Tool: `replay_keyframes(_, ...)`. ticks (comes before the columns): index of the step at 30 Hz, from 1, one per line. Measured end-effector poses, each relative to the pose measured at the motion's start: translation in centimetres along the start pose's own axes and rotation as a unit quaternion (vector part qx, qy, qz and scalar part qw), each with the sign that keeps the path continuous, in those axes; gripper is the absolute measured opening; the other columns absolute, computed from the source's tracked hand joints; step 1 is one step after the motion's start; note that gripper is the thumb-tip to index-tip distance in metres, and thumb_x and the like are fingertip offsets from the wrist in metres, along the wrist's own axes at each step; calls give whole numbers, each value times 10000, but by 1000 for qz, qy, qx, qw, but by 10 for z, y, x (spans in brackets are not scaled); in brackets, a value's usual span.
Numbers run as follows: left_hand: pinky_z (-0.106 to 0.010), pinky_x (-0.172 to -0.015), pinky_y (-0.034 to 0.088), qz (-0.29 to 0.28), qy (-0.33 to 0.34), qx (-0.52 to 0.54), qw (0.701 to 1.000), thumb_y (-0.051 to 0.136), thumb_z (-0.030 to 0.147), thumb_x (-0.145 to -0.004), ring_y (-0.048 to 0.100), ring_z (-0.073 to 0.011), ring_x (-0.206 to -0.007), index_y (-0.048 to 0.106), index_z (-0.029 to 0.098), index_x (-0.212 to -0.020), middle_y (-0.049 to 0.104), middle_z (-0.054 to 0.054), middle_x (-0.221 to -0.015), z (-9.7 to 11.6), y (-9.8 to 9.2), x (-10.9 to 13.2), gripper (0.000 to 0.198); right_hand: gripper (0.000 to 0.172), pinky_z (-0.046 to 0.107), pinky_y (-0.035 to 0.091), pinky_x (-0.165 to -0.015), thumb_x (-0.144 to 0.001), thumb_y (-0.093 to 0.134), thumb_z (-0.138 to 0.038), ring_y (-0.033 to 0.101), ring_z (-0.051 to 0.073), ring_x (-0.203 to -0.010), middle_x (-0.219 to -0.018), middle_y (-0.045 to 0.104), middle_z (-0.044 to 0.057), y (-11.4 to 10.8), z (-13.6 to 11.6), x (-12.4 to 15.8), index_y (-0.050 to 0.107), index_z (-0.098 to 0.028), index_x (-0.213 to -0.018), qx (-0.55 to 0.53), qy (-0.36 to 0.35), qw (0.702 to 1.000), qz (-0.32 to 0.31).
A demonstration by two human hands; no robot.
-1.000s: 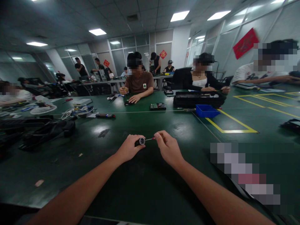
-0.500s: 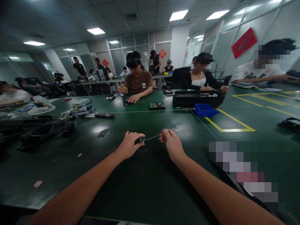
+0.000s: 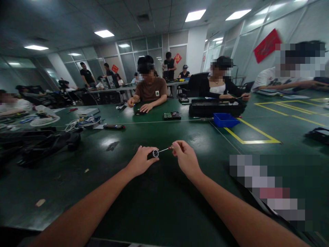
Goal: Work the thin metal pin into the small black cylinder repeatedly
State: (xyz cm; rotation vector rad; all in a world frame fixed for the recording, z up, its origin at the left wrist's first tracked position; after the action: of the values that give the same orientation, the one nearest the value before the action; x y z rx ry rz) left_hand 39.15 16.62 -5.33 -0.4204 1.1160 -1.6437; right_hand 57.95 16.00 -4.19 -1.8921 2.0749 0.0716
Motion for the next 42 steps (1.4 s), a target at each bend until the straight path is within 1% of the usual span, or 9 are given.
replay_keyframes(7,-500,-1049,296,4,-11,-15,1000,690,346,-854,577,-251,-1035,638,268,-1139,680,-21,-1061,-1,-2,1,300,287,316,461,-654,-907,521,-466,565,166,-667,-719,606,4,9,-7,3,623,-203,-960,-53,-16,996,-63)
replay_keyframes(11,-537,-1082,253,-16,10,-15,1000,689,349,-855,573,-255,-1066,639,288,-1149,679,-19,-1090,1,4,2,304,330,312,439,-605,-919,477,-509,540,163,-623,-705,596,9,6,-9,6,611,-212,-863,21,0,999,-27)
replay_keyframes(14,-558,-1086,254,-18,7,-11,1000,684,350,-858,576,-259,-1067,637,289,-1151,677,-21,-1086,0,5,1,304,265,321,457,-643,-883,534,-459,561,174,-679,-796,641,31,5,-6,6,619,-210,-910,-2,12,1000,-5)
replay_keyframes(17,-541,-1084,290,13,5,-6,1000,664,341,-872,583,-250,-1056,622,271,-1171,670,-29,-1096,1,-3,1,310,246,353,498,-727,-849,584,-435,585,188,-731,-813,638,42,6,5,5,628,-205,-923,-106,58,993,7)
replay_keyframes(20,-562,-1140,203,44,34,-23,998,637,308,-894,569,-238,-1103,593,283,-1200,656,-24,-1137,7,-13,0,310,207,394,535,-765,-854,571,-418,575,180,-653,-712,586,23,12,25,2,615,-216,-835,-235,148,961,-8)
replay_keyframes(22,-595,-1153,148,37,35,-39,998,629,299,-900,562,-241,-1120,590,291,-1190,655,-19,-1130,5,-12,-1,293,185,390,548,-734,-856,578,-387,544,162,-586,-665,559,10,11,36,0,606,-221,-779,-243,189,951,-6)
replay_keyframes(26,-638,-1142,144,1,13,-46,999,631,289,-895,563,-254,-1125,599,288,-1170,655,-23,-1125,-5,-4,-2,277,197,364,548,-696,-841,611,-415,560,169,-634,-722,588,23,1,41,-7,625,-221,-803,-197,152,968,42)
replay_keyframes(35,-622,-1141,162,25,11,-39,999,695,316,-852,576,-251,-1100,627,292,-1163,676,-22,-1114,-1,-7,-1,320,302,350,495,-723,-909,521,-485,620,184,-726,-786,659,31,9,6,-1,622,-200,-912,-19,18,999,-32)
replay_keyframes(42,-605,-1144,172,39,9,-39,998,690,302,-856,571,-251,-1121,638,296,-1162,673,-25,-1135,-1,-9,-1,311,256,355,490,-733,-938,464,-416,648,200,-766,-833,689,45,7,-10,5,603,-201,-953,54,-11,998,-22)
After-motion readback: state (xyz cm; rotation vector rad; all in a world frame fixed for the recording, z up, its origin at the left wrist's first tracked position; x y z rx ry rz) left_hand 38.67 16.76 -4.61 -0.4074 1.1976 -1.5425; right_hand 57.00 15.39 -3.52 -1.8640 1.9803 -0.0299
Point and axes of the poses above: each hand's wrist, its own x-axis away from the middle knuckle, its own y-axis out of the palm, z = x × y, the point moved 8 cm from there along -x, towards the middle knuckle
